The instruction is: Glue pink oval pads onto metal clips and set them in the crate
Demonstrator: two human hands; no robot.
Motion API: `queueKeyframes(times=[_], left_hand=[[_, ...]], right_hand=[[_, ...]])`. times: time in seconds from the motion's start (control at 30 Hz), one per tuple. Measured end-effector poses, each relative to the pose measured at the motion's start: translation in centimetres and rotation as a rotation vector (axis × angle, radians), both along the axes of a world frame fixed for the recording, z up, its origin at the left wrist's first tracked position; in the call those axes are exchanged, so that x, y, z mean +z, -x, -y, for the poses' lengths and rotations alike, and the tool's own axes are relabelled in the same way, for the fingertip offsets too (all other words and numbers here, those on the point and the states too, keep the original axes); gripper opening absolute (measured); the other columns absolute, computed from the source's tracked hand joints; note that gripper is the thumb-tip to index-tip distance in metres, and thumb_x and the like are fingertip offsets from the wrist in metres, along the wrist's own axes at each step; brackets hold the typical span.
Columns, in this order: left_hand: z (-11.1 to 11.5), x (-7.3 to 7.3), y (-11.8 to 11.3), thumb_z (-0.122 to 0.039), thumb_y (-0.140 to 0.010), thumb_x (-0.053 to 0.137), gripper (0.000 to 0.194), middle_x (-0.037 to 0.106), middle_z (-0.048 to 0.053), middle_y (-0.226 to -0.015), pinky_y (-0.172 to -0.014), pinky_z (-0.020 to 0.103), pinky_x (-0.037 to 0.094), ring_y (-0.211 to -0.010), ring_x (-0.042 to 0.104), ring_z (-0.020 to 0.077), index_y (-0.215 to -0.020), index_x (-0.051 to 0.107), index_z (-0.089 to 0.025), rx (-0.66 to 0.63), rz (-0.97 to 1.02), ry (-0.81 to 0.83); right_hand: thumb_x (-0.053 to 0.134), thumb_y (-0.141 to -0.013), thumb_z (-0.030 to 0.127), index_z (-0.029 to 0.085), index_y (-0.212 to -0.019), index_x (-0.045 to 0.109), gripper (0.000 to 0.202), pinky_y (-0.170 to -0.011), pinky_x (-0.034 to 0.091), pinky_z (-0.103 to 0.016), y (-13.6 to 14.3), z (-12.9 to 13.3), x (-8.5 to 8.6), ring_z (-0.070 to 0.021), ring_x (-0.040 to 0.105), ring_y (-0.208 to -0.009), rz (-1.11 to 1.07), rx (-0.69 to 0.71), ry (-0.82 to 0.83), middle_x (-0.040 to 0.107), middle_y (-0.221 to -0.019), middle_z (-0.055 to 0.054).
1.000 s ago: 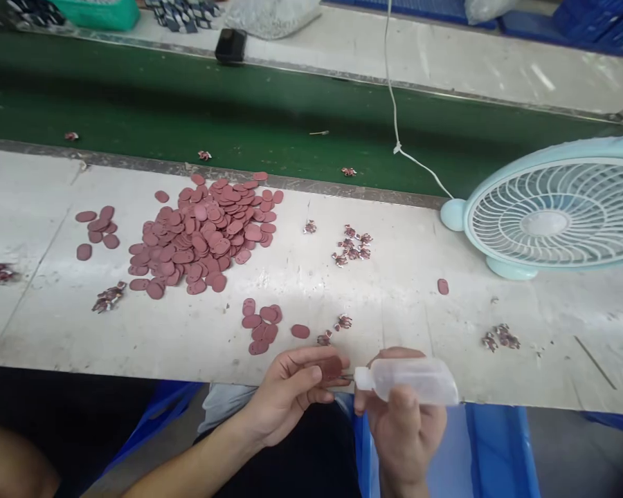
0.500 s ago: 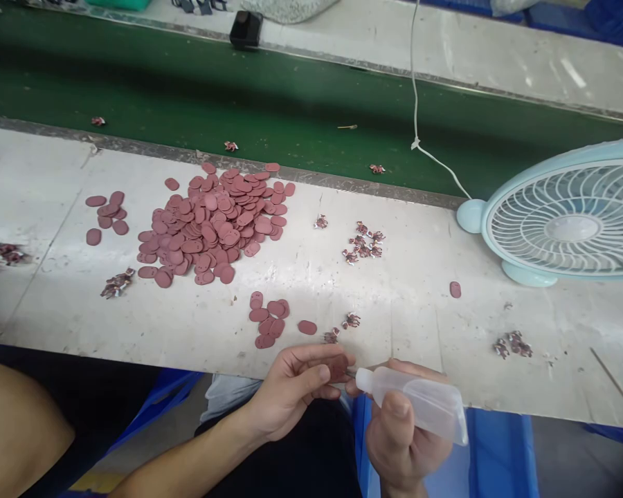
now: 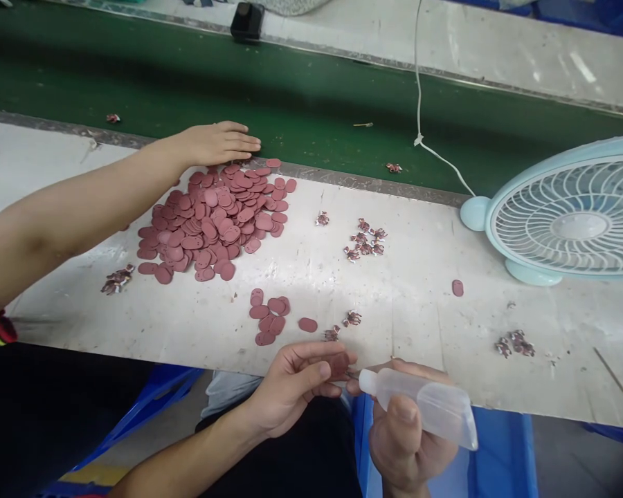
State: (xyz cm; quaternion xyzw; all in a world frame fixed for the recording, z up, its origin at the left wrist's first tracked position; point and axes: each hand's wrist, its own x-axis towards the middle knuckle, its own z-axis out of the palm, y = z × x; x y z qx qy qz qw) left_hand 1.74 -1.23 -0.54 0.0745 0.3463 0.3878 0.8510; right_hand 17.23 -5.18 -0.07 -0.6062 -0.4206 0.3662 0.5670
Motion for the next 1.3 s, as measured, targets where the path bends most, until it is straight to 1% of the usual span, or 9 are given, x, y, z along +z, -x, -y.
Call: queueKeyframes(times=[0.13, 0.47, 0.67, 0.77, 0.83, 0.97, 1.13, 1.2, 1.3], left_hand=[[-0.2, 0.2, -0.1, -0.028, -0.081, 0.084, 0.030, 0.081, 0.011, -0.110, -0.070, 0.019, 0.061, -0.086, 0.079, 0.0190, -0.109, 0.081, -0.019, 0.000, 0.006, 0.030], [-0.2, 0.2, -0.2, -0.026, -0.083, 0.082, 0.028, 0.081, 0.011, -0.111, -0.070, 0.018, 0.061, -0.088, 0.079, 0.0186, -0.109, 0.080, -0.019, 0.004, 0.010, 0.036], [-0.4, 0.4, 0.1, -0.025, -0.086, 0.079, 0.026, 0.080, 0.011, -0.116, -0.074, 0.019, 0.061, -0.100, 0.078, 0.0220, -0.111, 0.079, -0.020, 0.012, 0.039, -0.018], [-0.7, 0.4, 0.2, -0.024, -0.087, 0.078, 0.024, 0.080, 0.010, -0.116, -0.075, 0.019, 0.061, -0.101, 0.077, 0.0218, -0.111, 0.079, -0.021, 0.010, 0.037, -0.029], [-0.9, 0.3, 0.3, -0.024, -0.088, 0.077, 0.024, 0.080, 0.010, -0.117, -0.075, 0.019, 0.061, -0.101, 0.077, 0.0216, -0.112, 0.079, -0.021, 0.010, 0.034, -0.027], [-1.2, -0.1, 0.7, -0.025, -0.088, 0.076, 0.027, 0.078, 0.011, -0.120, -0.078, 0.019, 0.061, -0.104, 0.076, 0.0222, -0.115, 0.078, -0.020, 0.010, 0.002, -0.007], [-1.6, -0.5, 2.1, -0.027, -0.088, 0.076, 0.028, 0.077, 0.012, -0.123, -0.076, 0.020, 0.061, -0.104, 0.076, 0.0223, -0.115, 0.078, -0.020, 0.044, -0.044, 0.041], [-1.7, -0.6, 2.5, -0.026, -0.088, 0.076, 0.028, 0.077, 0.011, -0.122, -0.076, 0.020, 0.061, -0.104, 0.076, 0.0218, -0.115, 0.078, -0.020, 0.066, -0.050, 0.058], [-1.6, -0.5, 2.9, -0.026, -0.087, 0.077, 0.029, 0.077, 0.012, -0.123, -0.075, 0.020, 0.061, -0.103, 0.076, 0.0219, -0.115, 0.078, -0.019, 0.081, -0.055, 0.084]], right_hand=[[0.060, -0.091, 0.030, 0.021, -0.109, 0.064, 0.020, -0.052, 0.057, -0.043, 0.6, -1.6, 1.6, -0.0264, 0.068, -0.056, -0.083, -0.062, -0.141, 0.070, -0.074, -0.004], [0.070, -0.090, 0.033, 0.024, -0.112, 0.064, 0.025, -0.061, 0.058, -0.040, 0.4, -0.9, 2.1, -0.0244, 0.070, -0.067, 0.115, -0.081, -0.076, 0.071, -0.086, -0.007], [0.060, -0.091, 0.050, 0.025, -0.105, 0.064, 0.029, -0.041, 0.055, -0.022, -3.9, -3.7, 2.2, -0.0153, 0.065, -0.057, -0.900, 0.001, 0.165, 0.061, -0.069, 0.001], [0.061, -0.096, 0.030, 0.019, -0.118, 0.061, 0.025, -0.050, 0.056, -0.008, -7.4, -5.4, -0.2, -0.0090, 0.069, -0.070, -1.479, 0.096, 0.148, 0.064, -0.080, -0.001], [0.063, -0.096, 0.016, 0.017, -0.121, 0.058, 0.026, -0.050, 0.053, -0.003, -8.7, -5.9, -2.0, -0.0068, 0.070, -0.071, -1.607, 0.198, 0.101, 0.065, -0.080, 0.000], [0.063, -0.099, 0.033, 0.020, -0.111, 0.060, 0.018, -0.033, 0.037, 0.000, -8.8, -4.5, -3.0, -0.0025, 0.059, -0.050, -1.406, 0.180, 0.143, 0.055, -0.068, 0.007], [0.047, -0.102, 0.048, 0.027, -0.065, 0.046, 0.043, -0.022, 0.000, -0.011, -10.9, -2.3, 0.7, -0.0019, 0.003, -0.030, -0.771, 0.028, 0.280, 0.014, -0.052, 0.013], [0.055, -0.097, 0.047, 0.027, -0.064, 0.045, 0.040, -0.023, 0.009, -0.015, -13.5, -4.1, 2.4, -0.0033, 0.005, -0.032, -0.525, -0.015, 0.283, 0.014, -0.052, 0.013], [0.061, -0.090, 0.053, 0.025, -0.068, 0.048, 0.038, -0.031, 0.033, -0.019, -16.8, -11.1, 3.6, -0.0072, 0.034, -0.039, -0.115, -0.095, 0.215, 0.034, -0.055, 0.009]])
